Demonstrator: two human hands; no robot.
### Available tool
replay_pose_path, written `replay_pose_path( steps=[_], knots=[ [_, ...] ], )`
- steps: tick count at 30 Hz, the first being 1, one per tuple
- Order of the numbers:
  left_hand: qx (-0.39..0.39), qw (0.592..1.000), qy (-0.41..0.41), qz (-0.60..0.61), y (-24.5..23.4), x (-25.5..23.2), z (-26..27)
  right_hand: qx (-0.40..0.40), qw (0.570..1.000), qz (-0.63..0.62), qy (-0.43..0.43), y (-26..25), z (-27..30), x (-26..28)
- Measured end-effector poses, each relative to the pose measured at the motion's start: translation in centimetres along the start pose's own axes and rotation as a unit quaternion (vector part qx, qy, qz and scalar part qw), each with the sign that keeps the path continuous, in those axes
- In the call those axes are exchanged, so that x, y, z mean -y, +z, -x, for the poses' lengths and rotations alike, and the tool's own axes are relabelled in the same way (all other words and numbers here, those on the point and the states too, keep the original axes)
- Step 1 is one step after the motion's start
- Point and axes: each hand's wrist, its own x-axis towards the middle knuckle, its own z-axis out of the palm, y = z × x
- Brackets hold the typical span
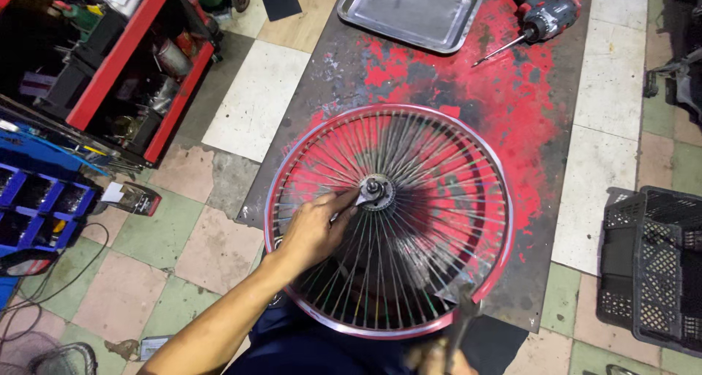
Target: The person uses wrenches to tighten and adjust the fasteners on the hub of a wire-spoked wheel, holding one side steady while turning the other.
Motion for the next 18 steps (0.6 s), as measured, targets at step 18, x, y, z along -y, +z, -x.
replay_pose_path(
  steps=[18],
  knots=[
    [0.106,0.979,0.167,-0.058,-2.4,2.0,-0.8,0.061,0.898,0.351,-0.259,-3.9,-7.4,18.3]
  ],
)
